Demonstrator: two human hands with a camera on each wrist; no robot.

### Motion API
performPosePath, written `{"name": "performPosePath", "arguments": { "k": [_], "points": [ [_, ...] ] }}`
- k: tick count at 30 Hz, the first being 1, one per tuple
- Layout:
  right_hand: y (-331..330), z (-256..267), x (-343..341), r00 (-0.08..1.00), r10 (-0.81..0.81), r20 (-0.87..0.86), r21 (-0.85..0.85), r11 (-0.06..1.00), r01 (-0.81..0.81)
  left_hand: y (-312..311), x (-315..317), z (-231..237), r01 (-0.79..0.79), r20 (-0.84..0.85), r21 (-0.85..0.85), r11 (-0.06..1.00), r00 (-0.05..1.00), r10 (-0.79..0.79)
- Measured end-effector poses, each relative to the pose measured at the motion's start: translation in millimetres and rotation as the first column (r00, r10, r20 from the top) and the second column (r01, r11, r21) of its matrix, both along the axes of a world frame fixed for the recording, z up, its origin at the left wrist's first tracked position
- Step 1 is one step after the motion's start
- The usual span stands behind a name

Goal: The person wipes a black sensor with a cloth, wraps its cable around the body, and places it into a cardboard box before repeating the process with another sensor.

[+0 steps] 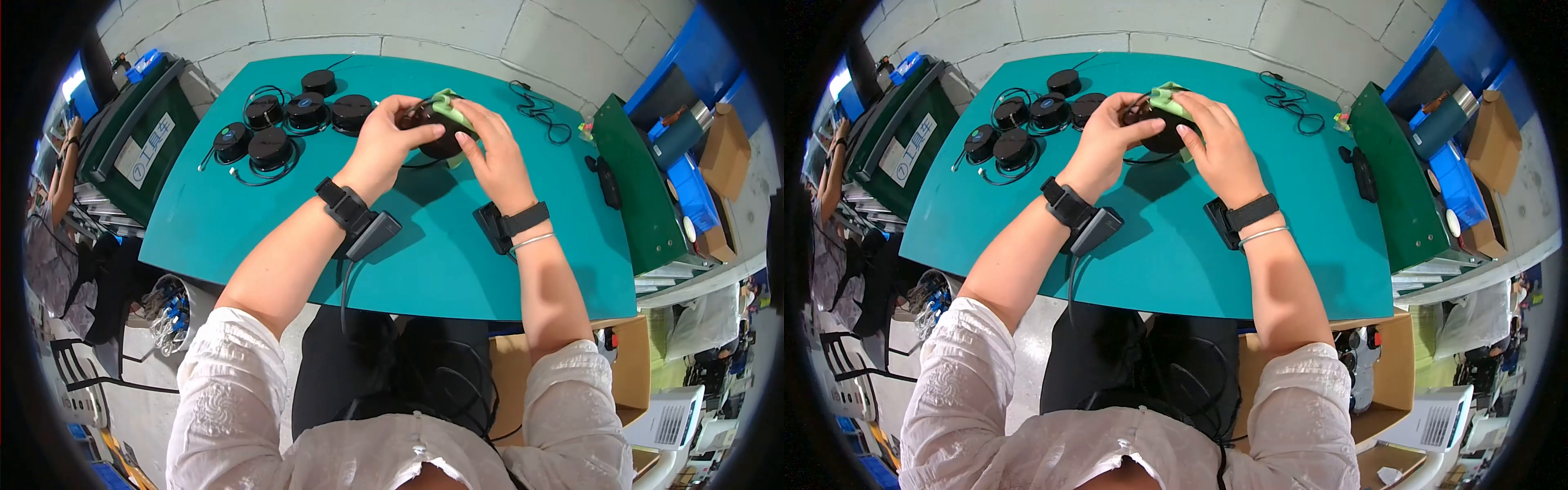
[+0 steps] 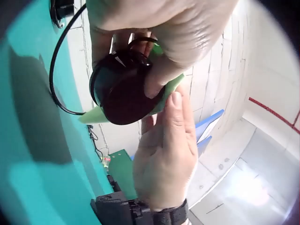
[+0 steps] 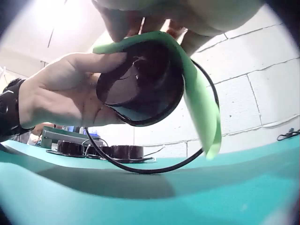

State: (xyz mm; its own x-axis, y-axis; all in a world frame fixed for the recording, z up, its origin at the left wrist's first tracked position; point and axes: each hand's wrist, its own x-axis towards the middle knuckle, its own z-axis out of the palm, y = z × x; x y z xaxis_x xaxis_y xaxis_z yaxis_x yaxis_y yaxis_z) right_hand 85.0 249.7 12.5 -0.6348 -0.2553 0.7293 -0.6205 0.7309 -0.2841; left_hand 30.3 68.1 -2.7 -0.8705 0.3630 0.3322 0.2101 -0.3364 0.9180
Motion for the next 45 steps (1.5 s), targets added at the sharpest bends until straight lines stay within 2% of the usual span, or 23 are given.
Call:
{"name": "performPosePath", "arguments": {
  "k": [1,3,5,7,9,11,13,17,21,23,24,28,30,31,33,34,35,37,39,41,42,44,45],
  "points": [
    [0.5,-1.2,0.1,1.000,-0.003,-0.002,0.000,1.000,0.003,-0.1,0.8,1.7,0.003,-0.002,0.000,1.000,1.000,-0.003],
    [-2.7,-0.2,-0.7,1.000,-0.015,-0.008,-0.008,1.000,0.015,-0.3,2.1,4.5,0.058,0.298,0.280,0.958,0.944,-0.144],
    [-12.6,1.7,2.6,0.998,-0.020,-0.059,0.033,0.999,0.022,0.3,6.2,3.9,0.086,0.311,0.343,0.935,0.929,-0.199],
    [-13.9,0.5,4.5,0.994,-0.027,-0.104,0.070,0.997,0.034,2.1,8.3,-0.9,0.261,0.338,0.476,0.840,0.827,-0.449],
    [-7.8,-1.8,2.3,0.999,-0.030,-0.043,0.067,0.997,0.032,7.1,14.1,-1.1,0.254,0.358,0.477,0.842,0.818,-0.450],
    [-3.8,1.2,3.1,0.999,-0.033,-0.022,0.064,0.997,0.034,7.5,23.8,9.4,0.328,0.396,0.304,0.894,0.810,-0.432],
    [-1.0,6.0,5.8,0.993,0.092,0.068,-0.039,0.995,-0.089,-2.6,8.5,13.5,0.402,0.353,0.154,0.903,0.831,-0.430],
    [-9.4,7.0,11.0,0.962,0.207,0.178,-0.094,0.977,-0.193,-23.3,-12.2,12.5,0.439,0.296,0.100,0.893,0.844,-0.448],
    [-6.6,-1.3,1.7,0.982,0.158,0.106,-0.168,0.976,-0.139,-12.6,-8.0,7.4,0.276,0.326,0.223,0.935,0.883,-0.338],
    [-4.1,-4.1,-1.1,0.987,0.109,0.120,-0.237,0.968,-0.078,-0.4,-6.7,-4.5,0.125,0.357,0.450,0.884,0.882,-0.306],
    [-5.1,-4.1,0.9,0.989,0.063,0.132,-0.179,0.983,-0.039,4.6,1.8,-5.3,0.092,0.330,0.483,0.871,0.902,-0.279],
    [-11.6,-4.0,3.0,0.996,0.044,0.084,-0.136,0.990,-0.032,17.6,20.9,-5.9,-0.044,0.323,0.433,0.900,0.940,-0.110],
    [-13.4,-4.1,2.7,0.999,-0.006,0.053,-0.084,0.996,0.010,18.3,20.7,-7.4,0.127,0.131,0.326,0.937,0.975,-0.177],
    [-10.9,-4.3,1.1,0.999,-0.008,0.051,-0.085,0.996,0.012,18.2,21.9,-5.3,0.130,0.128,0.325,0.937,0.975,-0.179],
    [-3.9,-3.6,-1.8,0.999,-0.012,0.030,-0.088,0.996,0.015,17.4,25.8,1.6,0.336,0.155,0.426,0.840,0.887,-0.434],
    [-4.2,-1.5,1.2,0.999,-0.012,0.046,-0.146,0.989,0.019,13.9,22.4,5.7,0.372,0.170,0.441,0.817,0.859,-0.482],
    [-2.6,-2.4,-0.2,0.999,-0.014,0.048,-0.145,0.989,0.021,8.1,19.7,10.6,0.354,0.229,0.439,0.826,0.845,-0.483],
    [-0.3,-6.1,-6.3,0.995,0.087,0.045,-0.294,0.953,-0.070,-0.5,11.7,13.2,0.378,0.217,0.397,0.836,0.847,-0.486],
    [2.0,-8.8,-9.2,0.995,0.096,0.038,-0.287,0.955,-0.081,-0.2,8.6,10.9,0.372,0.214,0.392,0.842,0.853,-0.477],
    [6.2,-12.7,-12.8,0.969,0.228,0.098,-0.454,0.876,-0.160,0.3,7.0,9.1,0.370,0.205,0.388,0.844,0.858,-0.470],
    [7.0,-11.9,-12.6,0.970,0.225,0.095,-0.455,0.877,-0.158,0.3,7.2,10.2,0.393,0.154,0.400,0.828,0.862,-0.483],
    [8.0,-10.3,-10.2,0.928,0.355,0.114,-0.660,0.725,-0.196,-0.3,7.7,13.1,0.419,0.106,0.409,0.811,0.861,-0.498],
    [8.0,-10.5,-9.0,0.929,0.353,0.115,-0.662,0.724,-0.193,-1.6,7.6,16.3,0.423,0.075,0.395,0.816,0.870,-0.487]
  ]
}}
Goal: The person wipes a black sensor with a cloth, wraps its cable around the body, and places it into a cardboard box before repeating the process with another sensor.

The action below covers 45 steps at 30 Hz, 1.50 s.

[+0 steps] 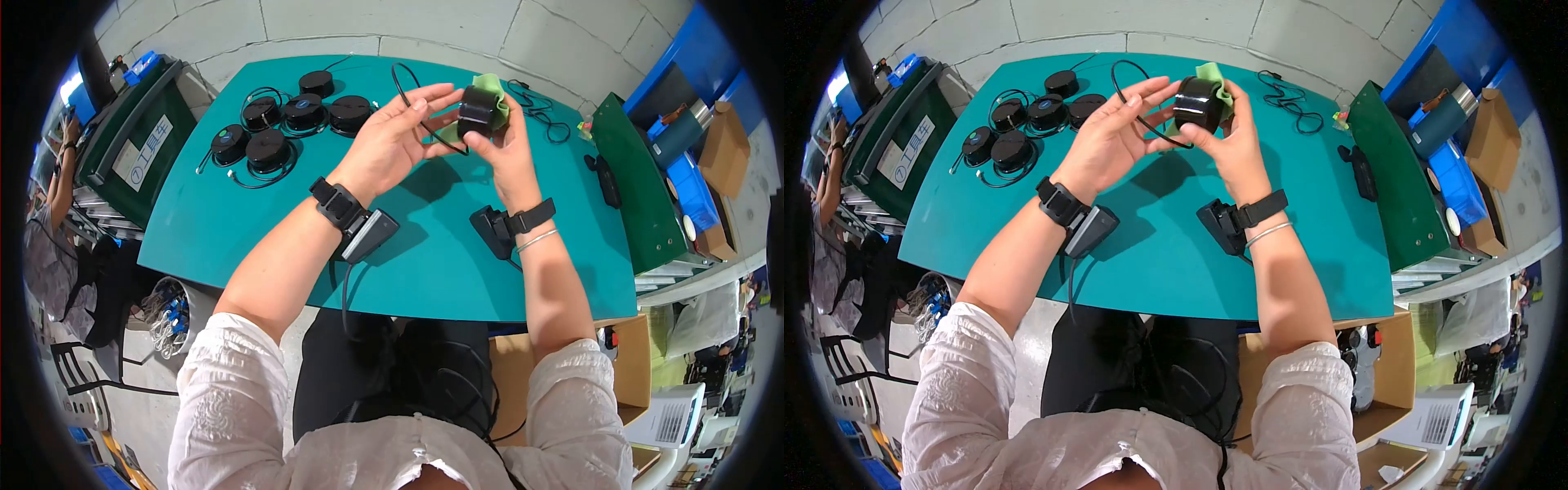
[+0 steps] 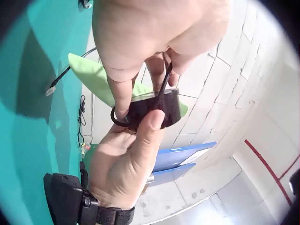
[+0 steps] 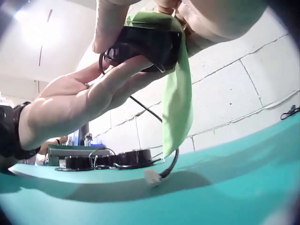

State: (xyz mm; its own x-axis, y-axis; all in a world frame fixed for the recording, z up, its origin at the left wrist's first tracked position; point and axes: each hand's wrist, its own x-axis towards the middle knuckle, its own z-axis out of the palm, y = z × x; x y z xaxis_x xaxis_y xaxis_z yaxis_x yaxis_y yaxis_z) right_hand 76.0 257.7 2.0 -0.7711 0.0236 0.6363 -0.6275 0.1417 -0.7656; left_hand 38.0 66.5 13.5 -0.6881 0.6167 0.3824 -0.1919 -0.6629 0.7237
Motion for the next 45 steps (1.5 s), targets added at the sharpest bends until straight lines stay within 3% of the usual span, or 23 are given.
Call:
{"name": "performPosePath", "arguments": {
  "k": [2,4,5,6,8,9,10,13,14,16,17,18,21,23,24,26,31,34,36,38,39,44,45],
  "points": [
    [0.5,1.1,0.2,0.991,0.041,0.126,-0.325,0.946,0.002,-4.9,-5.1,1.5,-0.012,-0.038,0.003,1.000,0.999,0.012],
    [13.6,-4.6,-8.6,0.996,0.036,0.086,-0.512,0.859,0.014,-11.3,-12.2,1.7,0.033,-0.086,-0.161,0.986,0.995,-0.047],
    [21.4,-7.6,-11.8,0.997,0.034,0.063,-0.564,0.826,0.007,-8.3,-10.6,0.8,-0.103,-0.058,-0.239,0.966,0.994,0.091],
    [26.1,-7.2,-12.5,0.999,0.032,0.039,-0.614,0.789,-0.001,-12.0,-11.2,1.4,-0.104,-0.059,-0.234,0.967,0.994,0.093],
    [35.2,-7.6,-12.6,0.998,-0.053,0.036,-0.602,0.796,0.064,-22.8,-12.4,4.0,-0.013,-0.018,-0.748,0.663,1.000,-0.001],
    [33.5,-4.3,-10.8,0.994,-0.103,0.024,-0.539,0.836,0.100,-24.2,-10.8,7.1,-0.017,-0.056,-0.857,0.515,0.997,-0.061],
    [31.5,-1.2,-9.4,0.989,-0.150,0.009,-0.473,0.870,0.137,-25.2,-9.2,10.1,-0.017,-0.055,-0.856,0.517,0.997,-0.058],
    [22.5,4.3,-3.1,0.989,-0.145,-0.039,-0.110,0.984,0.140,-29.0,-17.9,10.9,-0.052,-0.042,-0.551,0.833,0.999,0.034],
    [21.4,2.8,-7.3,0.981,-0.155,-0.117,0.053,0.985,0.162,-26.8,-18.5,7.5,-0.057,-0.041,-0.550,0.833,0.998,0.042],
    [2.1,7.6,2.4,0.971,-0.120,-0.207,0.295,0.939,0.179,-19.3,-8.9,12.7,-0.060,0.066,-0.318,0.946,0.994,0.086],
    [-3.2,9.5,4.5,0.973,-0.055,-0.223,0.434,0.889,0.149,-19.1,-18.5,3.3,0.130,0.073,-0.267,0.955,0.991,-0.114],
    [-12.0,14.8,12.6,0.972,-0.019,-0.232,0.538,0.831,0.144,-19.4,-15.6,0.6,0.116,0.054,-0.282,0.952,0.993,-0.105],
    [-19.7,20.8,18.0,0.973,-0.001,-0.230,0.572,0.809,0.136,-17.6,-11.8,0.5,0.117,0.080,-0.239,0.964,0.992,-0.100],
    [-18.9,20.7,18.5,0.974,-0.077,-0.214,0.578,0.794,0.190,-11.5,-6.5,0.6,-0.034,0.141,-0.043,0.998,0.989,0.040],
    [-19.3,19.8,18.0,0.973,-0.082,-0.214,0.574,0.796,0.193,-10.3,-8.5,-0.8,-0.030,0.140,-0.047,0.998,0.989,0.037],
    [-23.8,16.5,17.8,0.973,-0.070,-0.218,0.541,0.821,0.181,-7.9,-12.4,-5.8,-0.298,-0.071,-0.134,0.945,0.954,0.291],
    [-29.1,12.1,20.2,0.995,-0.001,-0.100,0.396,0.918,0.041,-9.4,-12.7,-3.5,-0.471,-0.268,-0.199,0.859,0.869,0.415],
    [-26.0,11.0,15.1,0.992,-0.087,-0.087,0.360,0.926,0.113,-8.2,-11.9,-1.0,-0.736,-0.709,-0.205,0.645,0.566,0.420],
    [-22.2,6.1,12.5,0.977,-0.159,-0.138,0.374,0.906,0.201,-7.4,-5.3,1.8,-0.743,-0.738,-0.209,0.635,0.546,0.396],
    [-18.2,0.8,11.1,0.955,-0.279,0.100,0.419,0.883,0.214,-5.4,1.1,5.3,-0.688,-0.747,-0.150,0.710,0.549,0.375],
    [-20.0,3.0,13.3,0.955,-0.281,0.098,0.415,0.883,0.218,-5.9,-1.0,4.3,-0.674,-0.721,-0.151,0.724,0.576,0.386],
    [-30.3,7.7,20.0,0.946,-0.292,-0.139,0.534,0.783,0.320,-11.5,-16.3,1.4,-0.746,-0.698,-0.142,0.651,0.541,0.468],
    [-27.6,3.6,17.1,0.952,-0.304,-0.042,0.482,0.828,0.286,-11.4,-18.8,-0.5,-0.632,-0.548,-0.173,0.756,0.699,0.459]
  ]
}}
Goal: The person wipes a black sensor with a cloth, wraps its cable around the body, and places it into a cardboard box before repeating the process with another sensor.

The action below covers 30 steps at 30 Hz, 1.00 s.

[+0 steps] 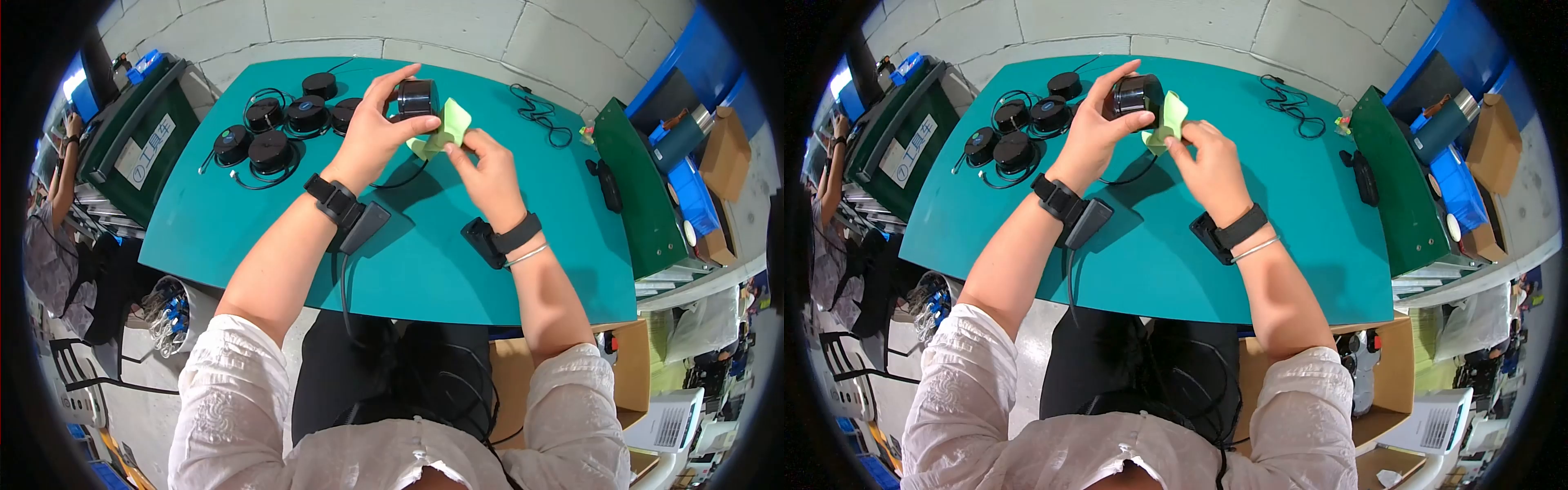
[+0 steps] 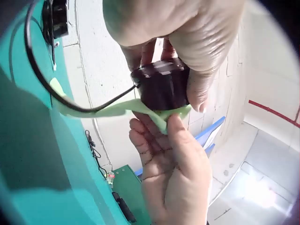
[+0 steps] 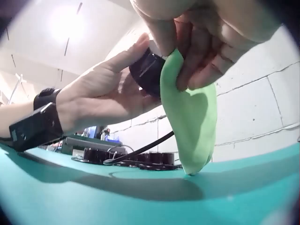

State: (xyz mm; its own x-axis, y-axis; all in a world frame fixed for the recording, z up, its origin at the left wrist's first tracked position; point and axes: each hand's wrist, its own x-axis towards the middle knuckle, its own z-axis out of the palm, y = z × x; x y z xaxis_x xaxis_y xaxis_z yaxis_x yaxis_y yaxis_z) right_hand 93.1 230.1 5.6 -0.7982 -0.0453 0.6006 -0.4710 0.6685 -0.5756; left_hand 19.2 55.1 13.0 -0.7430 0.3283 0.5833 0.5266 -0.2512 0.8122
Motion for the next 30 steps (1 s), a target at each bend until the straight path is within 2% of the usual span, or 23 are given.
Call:
{"name": "performPosePath", "arguments": {
  "k": [1,3,4,5,7,8,9,11,14,15,17,18,21,22,23,24,25,27,28,29,30],
  "points": [
    [4.0,-1.5,-3.2,1.000,0.001,0.002,0.003,1.000,-0.001,0.0,-1.7,-2.6,0.117,0.150,0.121,0.986,0.979,-0.134],
    [10.6,-1.1,-7.1,0.987,0.159,-0.015,-0.192,0.968,-0.158,2.7,-1.9,-7.7,0.135,0.188,0.115,0.984,0.970,-0.155],
    [11.1,-0.4,-6.5,0.966,0.260,0.000,-0.263,0.932,-0.251,4.2,-0.3,-10.3,0.179,0.274,0.135,0.974,0.939,-0.211],
    [10.3,0.8,-6.0,0.966,0.260,0.002,-0.263,0.932,-0.250,6.3,1.7,-12.8,0.221,0.355,0.160,0.962,0.897,-0.265],
    [5.5,7.5,-3.7,0.906,0.406,-0.117,-0.150,0.895,-0.420,8.4,8.2,-12.7,0.236,0.394,0.213,0.948,0.867,-0.304],
    [5.5,9.8,-3.4,0.888,0.454,-0.077,-0.101,0.882,-0.459,7.7,10.3,-11.4,0.306,0.445,0.232,0.923,0.811,-0.380],
    [6.8,8.4,-5.0,0.889,0.452,-0.075,-0.103,0.883,-0.458,7.5,12.6,-10.1,0.373,0.493,0.254,0.892,0.744,-0.451],
    [10.1,4.7,-10.1,0.945,0.326,-0.035,0.045,0.945,-0.325,9.2,10.0,-14.5,0.367,0.500,0.287,0.885,0.731,-0.465],
    [7.5,1.5,-7.9,0.953,0.302,0.003,0.001,0.953,-0.302,9.3,6.1,-18.4,0.318,0.505,0.393,0.862,0.709,-0.492],
    [4.5,3.3,-5.9,0.954,0.301,0.000,0.000,0.954,-0.301,5.0,5.8,-13.1,0.314,0.516,0.418,0.853,0.690,-0.507],
    [-3.5,8.8,-1.6,0.910,0.410,-0.056,0.228,0.893,-0.388,3.4,9.7,-5.3,0.212,0.553,0.420,0.882,0.711,-0.435],
    [-5.1,8.4,-1.6,0.887,0.460,-0.024,0.252,0.862,-0.440,5.5,4.9,-5.7,0.231,0.524,0.420,0.878,0.728,-0.442],
    [-6.1,7.1,-1.0,0.902,0.430,-0.037,0.221,0.884,-0.412,6.2,6.4,-5.6,0.257,0.539,0.387,0.886,0.717,-0.443],
    [-4.5,7.0,-2.4,0.903,0.427,-0.037,0.224,0.885,-0.409,4.6,11.1,-3.5,0.272,0.599,0.328,0.905,0.681,-0.422],
    [-3.0,5.8,-4.2,0.937,0.338,-0.094,0.253,0.918,-0.306,4.9,12.9,-4.4,0.274,0.598,0.329,0.904,0.681,-0.424],
    [-2.2,4.0,-5.2,0.957,0.247,-0.153,0.276,0.940,-0.199,5.0,14.2,-5.6,0.354,0.564,0.325,0.877,0.671,-0.480],
    [-2.1,2.0,-5.2,0.957,0.247,-0.153,0.276,0.940,-0.199,5.1,14.4,-6.9,0.431,0.531,0.318,0.845,0.657,-0.535],
    [-3.0,-2.3,-4.8,0.964,0.264,-0.003,-0.076,0.962,-0.264,7.7,14.1,-9.6,0.466,0.486,0.306,0.830,0.673,-0.557],
    [-4.3,-3.8,-4.4,0.966,0.260,0.000,-0.143,0.956,-0.257,9.3,15.3,-9.8,0.419,0.453,0.248,0.874,0.747,-0.486],
    [-4.1,-2.9,-3.9,0.966,0.259,-0.002,-0.142,0.956,-0.257,9.8,15.8,-9.6,0.363,0.413,0.193,0.912,0.813,-0.411],
    [-4.4,0.1,-2.6,0.974,0.222,-0.040,-0.036,0.974,-0.223,8.6,15.6,-8.6,0.366,0.432,0.221,0.904,0.794,-0.428]
  ]
}}
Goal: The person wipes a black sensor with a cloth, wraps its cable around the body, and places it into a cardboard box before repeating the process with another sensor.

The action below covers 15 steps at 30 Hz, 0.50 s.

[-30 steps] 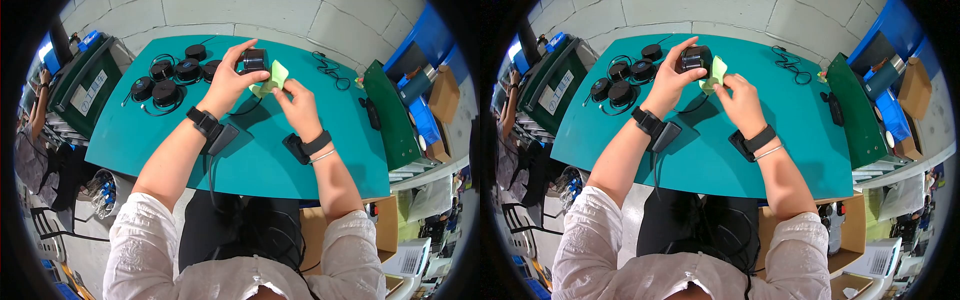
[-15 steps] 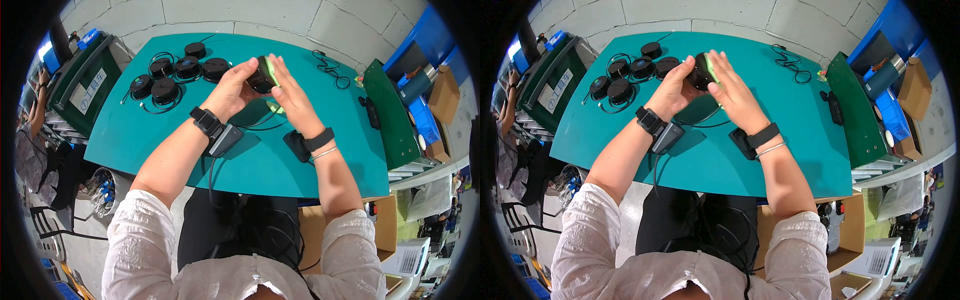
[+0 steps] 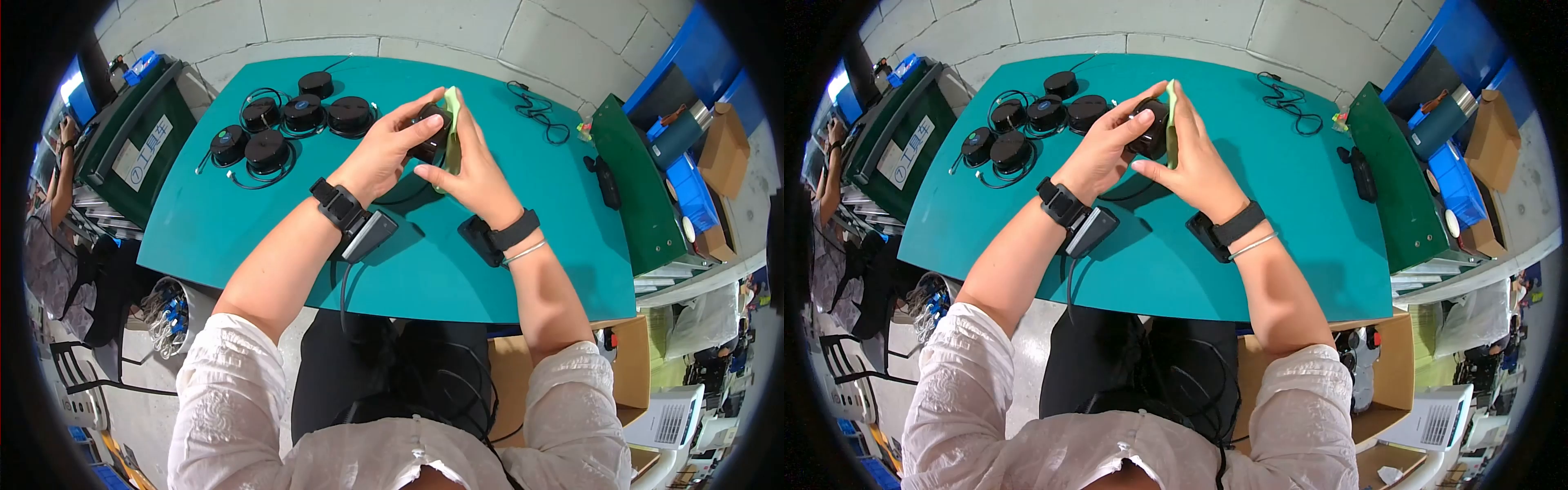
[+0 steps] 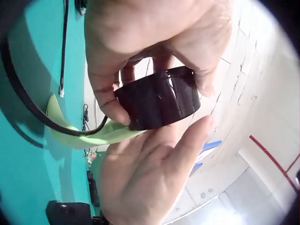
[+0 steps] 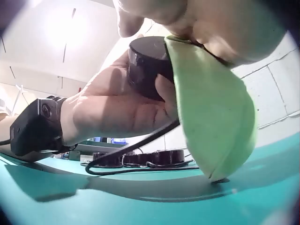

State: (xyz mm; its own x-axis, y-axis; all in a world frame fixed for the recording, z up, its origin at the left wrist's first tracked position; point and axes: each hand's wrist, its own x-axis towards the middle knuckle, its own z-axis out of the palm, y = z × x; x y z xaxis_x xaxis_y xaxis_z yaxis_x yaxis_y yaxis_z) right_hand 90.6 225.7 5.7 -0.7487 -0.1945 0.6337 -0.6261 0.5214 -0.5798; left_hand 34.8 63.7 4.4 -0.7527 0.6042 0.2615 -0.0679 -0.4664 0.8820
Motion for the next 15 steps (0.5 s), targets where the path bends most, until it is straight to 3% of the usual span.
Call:
{"name": "performPosePath", "arguments": {
  "k": [1,4,6,7,9,11,15],
  "points": [
    [0.1,2.7,0.8,0.997,-0.038,-0.065,0.092,0.995,0.044,0.2,0.1,1.1,0.000,-0.001,0.001,1.000,1.000,0.000],
    [3.5,6.2,1.9,0.993,-0.078,-0.094,0.106,0.990,0.088,-1.5,-3.5,3.8,0.000,-0.033,0.074,0.997,0.999,0.002],
    [6.4,6.2,-1.1,0.990,-0.071,-0.121,0.058,0.995,0.079,-7.7,-13.3,6.2,0.169,0.162,0.185,0.968,0.966,-0.200],
    [7.3,6.0,-2.4,0.986,-0.068,-0.149,0.008,0.998,0.070,-9.1,-13.1,5.8,0.166,0.164,0.186,0.968,0.967,-0.197],
    [7.7,3.7,-2.7,0.991,-0.066,-0.113,-0.037,0.997,0.062,-11.9,-11.4,8.0,0.107,-0.087,-0.039,0.993,0.990,-0.110],
    [8.0,1.1,-3.0,0.999,0.038,0.033,-0.230,0.973,-0.029,-14.1,-8.6,13.3,0.098,-0.077,-0.066,0.993,0.992,-0.103],
    [7.5,4.6,-0.6,0.998,0.018,0.063,-0.124,0.992,-0.010,-12.3,-9.8,10.5,-0.078,-0.277,-0.179,0.981,0.960,0.025]
  ]
}}
